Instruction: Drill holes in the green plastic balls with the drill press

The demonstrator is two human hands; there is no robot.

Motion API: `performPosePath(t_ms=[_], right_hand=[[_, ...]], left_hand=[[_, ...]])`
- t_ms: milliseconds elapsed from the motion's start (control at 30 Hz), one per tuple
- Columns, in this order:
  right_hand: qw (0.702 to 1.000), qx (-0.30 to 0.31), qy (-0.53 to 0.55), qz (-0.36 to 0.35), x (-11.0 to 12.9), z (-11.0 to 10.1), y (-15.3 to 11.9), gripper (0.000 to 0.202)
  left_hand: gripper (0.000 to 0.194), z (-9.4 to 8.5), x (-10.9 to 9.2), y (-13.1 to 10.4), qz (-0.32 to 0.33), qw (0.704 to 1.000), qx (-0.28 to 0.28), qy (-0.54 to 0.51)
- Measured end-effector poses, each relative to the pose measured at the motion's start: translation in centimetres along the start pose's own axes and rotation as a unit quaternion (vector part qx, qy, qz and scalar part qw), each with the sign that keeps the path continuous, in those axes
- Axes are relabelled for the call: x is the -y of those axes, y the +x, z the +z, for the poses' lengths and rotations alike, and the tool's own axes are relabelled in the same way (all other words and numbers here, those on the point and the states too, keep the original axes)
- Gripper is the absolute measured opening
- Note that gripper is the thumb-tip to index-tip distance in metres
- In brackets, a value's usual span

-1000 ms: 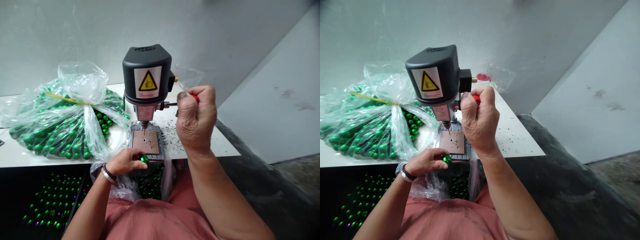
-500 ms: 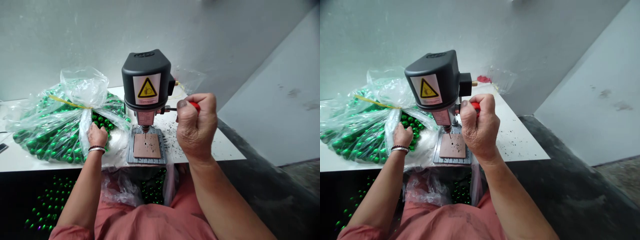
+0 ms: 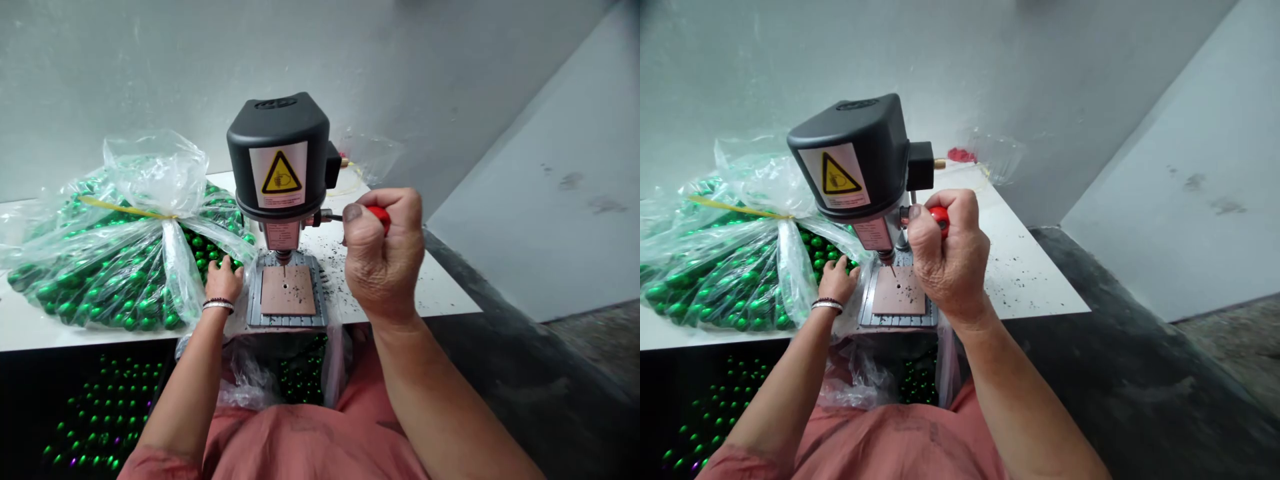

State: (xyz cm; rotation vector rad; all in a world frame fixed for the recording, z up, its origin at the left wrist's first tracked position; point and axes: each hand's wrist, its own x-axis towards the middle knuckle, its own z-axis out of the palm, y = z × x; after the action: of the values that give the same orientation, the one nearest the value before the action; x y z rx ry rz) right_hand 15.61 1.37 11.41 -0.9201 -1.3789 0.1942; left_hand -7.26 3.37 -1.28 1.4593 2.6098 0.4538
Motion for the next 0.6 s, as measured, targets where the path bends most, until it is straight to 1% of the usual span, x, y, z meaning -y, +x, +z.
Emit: performPosePath(t_ms=[133,300,433,500,600], right_hand=[[1.000,-0.005,0.009,0.013,0.0,0.2,-0.1,0.012],[1.000,-0.002,0.019,0.023,0.0,0.3,-0.2,0.013],[1.000,-0.005,0.014,0.011,0.0,0.2,-0.2,0.011],[1.000,-0.003,0.009,0.004,0.0,0.2,-0.2,0.010],[1.000,-0.001,0.004,-0.005,-0.1,0.1,-0.2,0.009]], left_hand=[[0.047,-0.3,0.7,-0.2,0.053,0.997,0.028,0.054],[0.046,-0.4,0.7,-0.3,0.091,0.993,0.012,0.077],[0.040,-0.1,0.5,-0.2,0.112,0.991,0.019,0.076],[0.042,-0.5,0.5,-0.3,0.104,0.994,-0.002,0.045],[0.046,-1.9,0.7,-1.2,0.083,0.993,-0.076,-0.049]])
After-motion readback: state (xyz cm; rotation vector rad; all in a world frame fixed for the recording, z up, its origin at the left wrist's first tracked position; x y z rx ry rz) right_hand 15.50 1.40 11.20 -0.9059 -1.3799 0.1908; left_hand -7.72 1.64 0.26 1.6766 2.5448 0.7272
